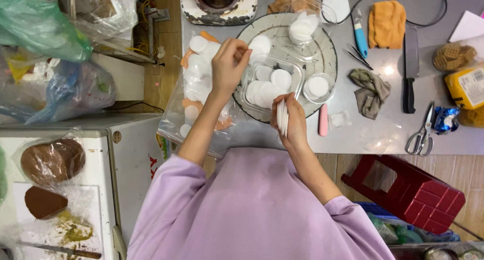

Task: The person sorts through white cotton pads by hand, picking them up from a pile and placing them onto a rotating glass stand.

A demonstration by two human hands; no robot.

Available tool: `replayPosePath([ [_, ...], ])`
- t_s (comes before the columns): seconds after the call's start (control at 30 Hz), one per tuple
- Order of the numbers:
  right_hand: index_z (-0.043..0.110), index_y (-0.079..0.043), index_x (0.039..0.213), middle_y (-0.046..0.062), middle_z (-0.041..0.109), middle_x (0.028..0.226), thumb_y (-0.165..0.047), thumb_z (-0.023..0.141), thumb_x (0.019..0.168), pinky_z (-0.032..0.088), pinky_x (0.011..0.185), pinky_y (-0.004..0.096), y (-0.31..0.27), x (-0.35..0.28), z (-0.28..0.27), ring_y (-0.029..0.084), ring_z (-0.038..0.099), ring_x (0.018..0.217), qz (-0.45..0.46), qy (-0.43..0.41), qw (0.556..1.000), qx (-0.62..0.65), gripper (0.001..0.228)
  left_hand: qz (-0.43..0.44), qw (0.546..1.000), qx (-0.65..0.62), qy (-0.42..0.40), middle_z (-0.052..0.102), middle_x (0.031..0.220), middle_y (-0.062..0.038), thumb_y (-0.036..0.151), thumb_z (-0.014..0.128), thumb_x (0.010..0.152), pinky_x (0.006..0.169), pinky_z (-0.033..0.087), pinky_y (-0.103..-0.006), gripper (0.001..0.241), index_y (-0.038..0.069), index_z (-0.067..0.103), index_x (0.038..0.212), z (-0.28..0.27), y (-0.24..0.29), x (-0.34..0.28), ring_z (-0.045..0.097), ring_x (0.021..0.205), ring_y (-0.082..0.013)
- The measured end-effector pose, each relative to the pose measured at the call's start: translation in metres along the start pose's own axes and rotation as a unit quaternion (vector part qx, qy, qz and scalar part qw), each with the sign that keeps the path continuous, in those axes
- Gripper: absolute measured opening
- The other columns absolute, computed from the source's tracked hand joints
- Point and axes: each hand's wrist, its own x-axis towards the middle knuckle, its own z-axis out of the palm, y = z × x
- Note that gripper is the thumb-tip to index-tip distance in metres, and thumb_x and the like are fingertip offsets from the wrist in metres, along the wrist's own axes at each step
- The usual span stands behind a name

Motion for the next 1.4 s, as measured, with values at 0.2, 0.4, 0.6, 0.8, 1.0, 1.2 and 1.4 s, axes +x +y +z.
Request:
replayPosePath([
  [0.2,0.054,-0.009,0.104,0.001,0.058,0.094,-0.038,0.051,0.113,0.05,0.067,0.027,0.005,0.008,-0.002,0.011,0.056,0.077,-0.148,0.06,0.987,-0.009,0.03,0.021,0.985,-0.048,-0.164,0.066,0.091,-0.01,0.028,0.093,0.067,0.059,0.055,-0.0315,0.074,0.004,0.054,0.126,-0.004,0.108,-0.085,0.067,0.066,-0.0184],
  [0.4,0.054,-0.004,0.132,0.009,0.06,0.124,-0.046,0.046,0.107,0.052,0.102,0.037,-0.009,-0.007,0.011,0.021,0.06,0.117,-0.118,0.009,0.987,0.113,0.049,-0.065,0.99,-0.106,-0.066,0.074,0.106,-0.008,0.014,0.082,0.092,0.063,0.061,-0.0263,0.047,0.008,0.057,0.131,0.01,0.102,-0.095,0.076,0.077,-0.0146],
  [0.6,0.033,-0.008,0.157,0.012,0.041,0.16,-0.034,0.057,0.105,0.044,0.119,0.048,-0.024,-0.022,0.027,0.028,0.048,0.143,-0.085,-0.095,0.984,0.126,0.064,-0.141,0.97,-0.184,-0.079,0.074,0.097,-0.002,0.012,0.081,0.093,0.066,0.061,-0.0241,0.029,0.004,0.067,0.117,-0.004,0.103,-0.09,0.075,0.079,-0.0105],
  [0.8,0.026,-0.012,0.161,0.016,0.041,0.162,-0.027,0.055,0.105,0.048,0.117,0.057,-0.032,-0.037,0.032,0.037,0.047,0.145,-0.065,-0.125,0.981,0.135,0.065,-0.035,0.996,-0.08,-0.022,0.071,0.1,-0.006,0.011,0.081,0.09,0.062,0.057,-0.0218,0.023,0.005,0.072,0.111,-0.015,0.119,-0.086,0.068,0.08,-0.0108],
  [1.0,0.019,-0.014,0.166,0.021,0.039,0.163,0.001,0.047,0.087,0.057,0.105,0.056,-0.037,-0.045,0.035,0.04,0.049,0.144,-0.067,-0.128,0.986,0.083,0.085,-0.148,0.971,-0.185,-0.011,0.074,0.088,-0.002,0.009,0.08,0.09,0.067,0.054,-0.024,0.023,0.006,0.07,0.11,-0.021,0.117,-0.09,0.067,0.076,-0.0092],
  [1.2,0.009,-0.02,0.164,0.02,0.038,0.16,0.007,0.048,0.093,0.059,0.102,0.053,-0.044,-0.052,0.038,0.04,0.05,0.141,-0.076,-0.129,0.987,0.059,0.086,0.113,0.987,0.093,0.072,0.07,0.099,-0.004,-0.006,0.073,0.088,0.08,0.057,-0.0335,0.022,0.008,0.06,0.098,-0.051,0.122,-0.085,0.07,0.091,-0.0215],
  [1.4,0.011,-0.014,0.166,0.024,0.045,0.157,0.002,0.059,0.099,0.062,0.1,0.05,-0.039,-0.051,0.031,0.038,0.057,0.137,-0.11,-0.149,0.982,-0.027,0.084,0.12,0.99,0.078,-0.008,0.066,0.104,-0.007,-0.006,0.072,0.089,0.081,0.056,-0.0349,0.023,0.005,0.072,0.109,-0.061,0.148,-0.076,0.069,0.094,-0.0244],
])
